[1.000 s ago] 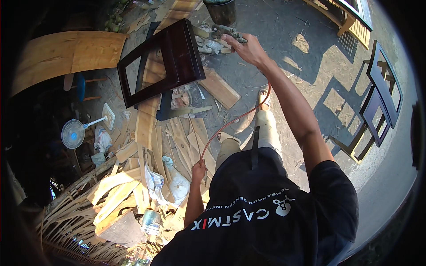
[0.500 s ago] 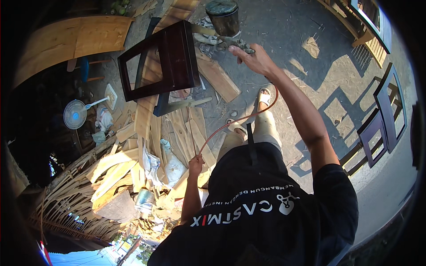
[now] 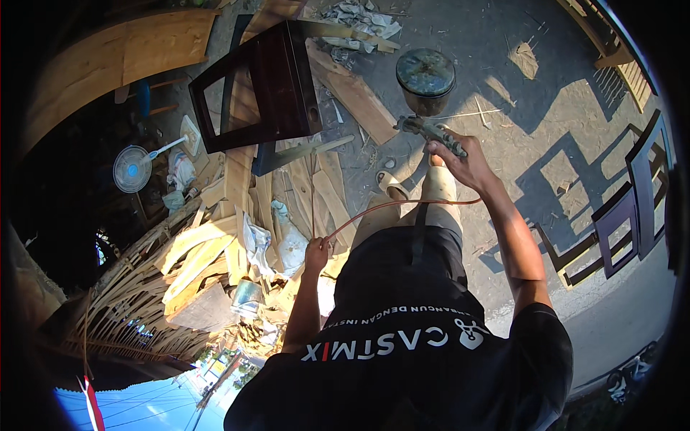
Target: The person uses a spray gun to apply a finish to wooden frames, then picks up and inspects the frames, moving between different stacks of wood products in a workshop.
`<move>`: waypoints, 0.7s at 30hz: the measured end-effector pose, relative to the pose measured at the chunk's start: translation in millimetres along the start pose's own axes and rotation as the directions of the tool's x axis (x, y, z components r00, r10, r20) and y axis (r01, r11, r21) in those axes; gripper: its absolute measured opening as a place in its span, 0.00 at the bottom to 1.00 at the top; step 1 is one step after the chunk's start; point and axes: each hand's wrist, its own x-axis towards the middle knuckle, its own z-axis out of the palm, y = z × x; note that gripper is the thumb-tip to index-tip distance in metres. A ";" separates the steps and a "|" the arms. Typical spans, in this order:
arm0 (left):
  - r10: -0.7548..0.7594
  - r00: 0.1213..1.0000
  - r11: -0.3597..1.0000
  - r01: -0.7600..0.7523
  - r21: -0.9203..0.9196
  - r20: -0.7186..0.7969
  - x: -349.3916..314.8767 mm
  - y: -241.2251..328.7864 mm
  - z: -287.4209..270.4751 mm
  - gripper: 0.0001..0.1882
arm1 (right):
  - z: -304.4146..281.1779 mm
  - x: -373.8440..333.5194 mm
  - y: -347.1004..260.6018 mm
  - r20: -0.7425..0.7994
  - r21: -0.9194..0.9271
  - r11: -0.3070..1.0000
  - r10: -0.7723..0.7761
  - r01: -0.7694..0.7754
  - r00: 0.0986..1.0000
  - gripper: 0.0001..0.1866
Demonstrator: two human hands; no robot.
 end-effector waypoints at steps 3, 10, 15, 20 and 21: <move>-0.016 0.993 1.000 0.014 0.014 0.120 4.7 20.6 -12.3 0.11 | -5.8 -11.0 22.2 -0.036 0.009 1.000 0.001 -0.001 0.999 0.21; 0.066 0.995 0.972 -0.080 0.223 0.070 22.4 25.7 -19.4 0.14 | -25.7 -25.1 53.3 -0.285 0.074 0.996 0.068 -0.049 0.956 0.16; -0.311 0.940 0.931 0.270 0.248 0.144 6.7 -16.0 -27.6 0.17 | -54.7 -39.7 60.9 -0.398 0.024 0.999 0.040 -0.033 0.916 0.14; -0.506 0.659 0.203 0.718 -0.666 0.556 -1.7 -20.2 -42.5 0.30 | -69.0 -59.3 40.1 -0.417 0.060 0.994 0.111 -0.095 0.902 0.18; -0.429 0.772 -0.116 0.468 -0.876 0.469 -4.5 -36.7 -48.3 0.38 | -71.8 -64.6 30.5 -0.414 0.080 0.990 0.137 -0.114 0.900 0.19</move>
